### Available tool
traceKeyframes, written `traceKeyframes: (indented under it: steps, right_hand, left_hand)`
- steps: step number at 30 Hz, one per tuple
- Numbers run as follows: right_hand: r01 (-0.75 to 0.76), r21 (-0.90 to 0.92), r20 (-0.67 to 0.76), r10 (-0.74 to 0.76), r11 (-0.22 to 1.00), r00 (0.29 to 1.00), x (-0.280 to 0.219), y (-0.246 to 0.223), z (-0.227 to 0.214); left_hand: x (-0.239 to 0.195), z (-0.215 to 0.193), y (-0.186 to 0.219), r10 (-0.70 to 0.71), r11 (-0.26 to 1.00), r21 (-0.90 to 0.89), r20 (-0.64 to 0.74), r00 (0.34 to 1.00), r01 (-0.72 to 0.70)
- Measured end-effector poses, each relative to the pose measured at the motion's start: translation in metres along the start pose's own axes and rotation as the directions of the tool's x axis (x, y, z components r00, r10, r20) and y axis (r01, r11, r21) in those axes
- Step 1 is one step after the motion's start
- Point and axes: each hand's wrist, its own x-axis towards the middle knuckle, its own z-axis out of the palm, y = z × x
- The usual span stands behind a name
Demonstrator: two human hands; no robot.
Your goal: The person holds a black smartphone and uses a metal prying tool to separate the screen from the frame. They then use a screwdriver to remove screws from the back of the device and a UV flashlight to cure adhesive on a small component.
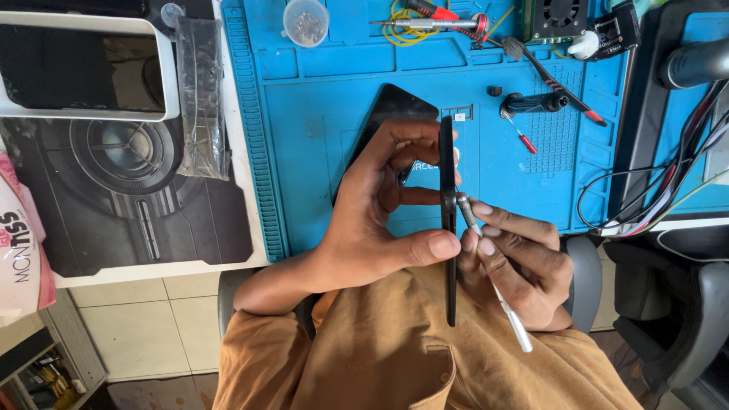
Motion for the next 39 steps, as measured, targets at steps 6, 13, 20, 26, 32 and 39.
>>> traceKeyframes:
  steps: [6,13,20,26,32,39]
  right_hand:
    - [0.002,0.028,0.02,-0.002,1.0,1.0,0.001,0.0,0.0]
    - [0.056,0.009,-0.061,-0.055,0.998,0.997,-0.001,0.001,0.009]
    - [0.075,0.012,-0.114,-0.073,0.997,0.991,0.002,0.002,0.013]
    - [0.081,0.007,-0.121,-0.079,0.997,0.99,-0.002,0.003,0.013]
    - [0.112,0.014,-0.147,-0.109,0.994,0.983,0.003,0.001,0.013]
    - [0.018,0.196,-0.528,0.09,0.98,0.844,0.017,-0.003,0.031]
  left_hand:
    - [0.001,0.001,0.0,-0.006,1.0,-0.01,0.0,1.0,0.006]
    - [0.002,0.001,-0.001,-0.01,1.0,-0.016,-0.008,1.0,0.01]
    - [0.003,0.001,-0.003,-0.007,1.0,-0.026,-0.004,1.0,0.007]
    - [0.003,0.0,-0.005,-0.012,0.998,-0.063,0.014,1.0,0.012]
    - [0.004,0.0,-0.005,-0.007,0.998,-0.055,0.012,1.0,0.008]
    - [0.005,0.0,-0.001,-0.015,0.998,-0.067,0.008,1.0,0.015]
